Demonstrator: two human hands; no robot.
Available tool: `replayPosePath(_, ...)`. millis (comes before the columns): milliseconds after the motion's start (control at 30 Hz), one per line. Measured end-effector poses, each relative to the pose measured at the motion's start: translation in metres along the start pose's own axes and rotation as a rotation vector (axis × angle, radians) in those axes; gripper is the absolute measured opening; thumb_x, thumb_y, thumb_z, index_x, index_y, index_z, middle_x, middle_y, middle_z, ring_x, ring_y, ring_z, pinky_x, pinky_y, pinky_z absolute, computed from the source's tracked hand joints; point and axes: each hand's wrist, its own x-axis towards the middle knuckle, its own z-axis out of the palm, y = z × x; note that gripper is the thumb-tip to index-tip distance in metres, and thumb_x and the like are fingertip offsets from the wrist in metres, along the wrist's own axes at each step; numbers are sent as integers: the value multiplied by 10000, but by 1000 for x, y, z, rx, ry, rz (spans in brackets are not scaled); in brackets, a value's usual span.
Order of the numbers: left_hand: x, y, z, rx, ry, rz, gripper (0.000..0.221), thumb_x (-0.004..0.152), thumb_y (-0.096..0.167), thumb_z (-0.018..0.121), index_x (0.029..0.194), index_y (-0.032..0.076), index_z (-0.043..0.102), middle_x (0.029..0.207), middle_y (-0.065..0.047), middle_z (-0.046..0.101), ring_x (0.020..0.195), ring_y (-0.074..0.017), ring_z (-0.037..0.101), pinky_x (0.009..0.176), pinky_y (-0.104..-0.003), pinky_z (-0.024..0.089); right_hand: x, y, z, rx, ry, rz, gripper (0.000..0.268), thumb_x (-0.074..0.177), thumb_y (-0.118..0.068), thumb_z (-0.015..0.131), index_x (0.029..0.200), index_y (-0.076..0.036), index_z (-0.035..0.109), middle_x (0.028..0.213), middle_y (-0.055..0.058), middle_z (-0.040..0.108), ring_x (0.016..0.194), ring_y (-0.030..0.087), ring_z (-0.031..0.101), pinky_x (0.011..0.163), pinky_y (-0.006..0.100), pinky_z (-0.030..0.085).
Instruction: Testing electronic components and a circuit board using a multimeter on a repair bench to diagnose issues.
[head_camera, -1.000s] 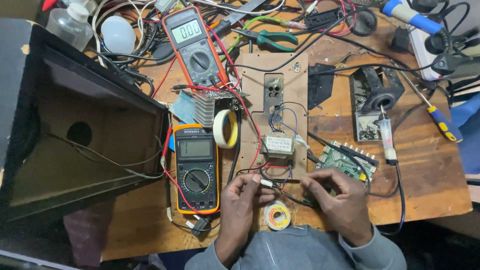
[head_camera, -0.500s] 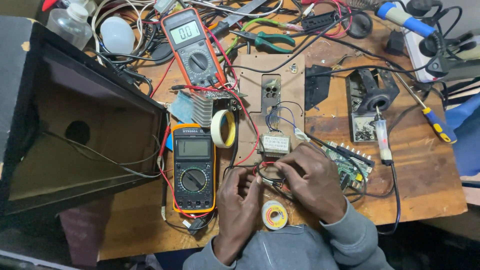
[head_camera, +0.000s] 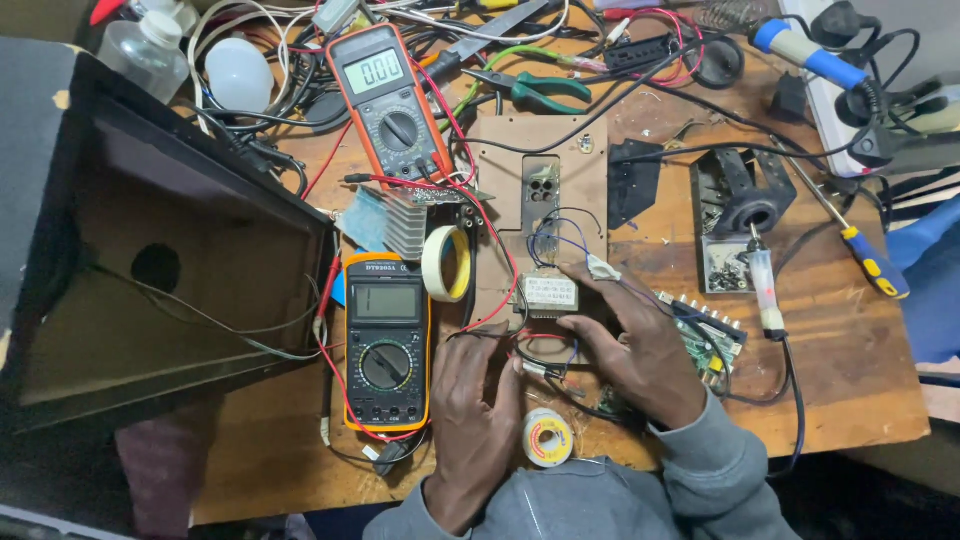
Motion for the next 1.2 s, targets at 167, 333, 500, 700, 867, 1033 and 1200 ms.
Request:
replayPosePath(167, -1, 1, 1, 9, -17, 37, 292, 954, 25, 585, 1237, -13, 646, 1133, -160, 709, 1040, -332, 641, 941, -435, 509, -1, -2, -1, -14, 28, -9, 513, 912, -210, 732, 1389, -58, 616, 1303, 132, 715, 1192, 302, 660, 1030, 401, 494)
replayPosePath(333, 13, 17, -3, -15, -70, -17, 328, 982, 154, 571, 1248, -34, 606, 1184, -180, 682, 1106, -345, 629, 979, -445, 500, -8, 5, -13, 25, 192, 239, 386, 940, -207, 683, 1247, 27, 691, 1241, 199, 728, 1156, 334, 699, 998, 438, 570)
replayPosePath(500, 29, 18, 18, 201, -128, 48, 795, 943, 413, 674, 1532, -20, 362, 1504, -239, 485, 1346, -425, 501, 1086, -476, 424, -2, 22, -8, -115, 121, 175, 456, 1014, -314, 577, 1372, -33, 601, 1349, 168, 669, 1234, 370, 594, 1058, 501, 410)
replayPosePath(700, 43, 3, 39, 338, -96, 51, 984, 890, 579, 713, 1555, -34, 326, 1581, -277, 396, 1455, -442, 393, 1194, -502, 327, 4, 17, -2, 318, 216, 386, 216, 936, -154, 679, 1122, -62, 618, 1097, 107, 684, 1048, 228, 662, 920, 348, 543)
replayPosePath(867, 68, 33, 14, -148, -68, -284, 759, 750, 363, 853, 1338, -30, 576, 1169, -307, 653, 1131, -500, 630, 1006, -610, 458, 6, -16, -11, 780, 404, 409, 318, 872, -50, 732, 1149, 12, 589, 1173, 235, 734, 1116, 280, 713, 898, 360, 593)
replayPosePath(1033, 61, 9, 17, -888, -24, -790, 728, 770, 243, 707, 1456, 58, 546, 1281, -111, 667, 1102, -180, 662, 952, -288, 519, 1, -70, -35, 914, 242, 196, 165, 961, -82, 576, 1099, -25, 506, 1038, 293, 775, 1291, 441, 708, 1139, 450, 540)
replayPosePath(1200, 66, 23, 8, -999, 53, -877, 499, 873, 179, 655, 1343, 11, 648, 1262, -155, 710, 1135, -228, 689, 996, -357, 554, 0, -60, -18, 989, 258, 99, 160, 961, 20, 594, 1117, 23, 557, 1201, 291, 709, 1175, 383, 734, 1061, 441, 634)
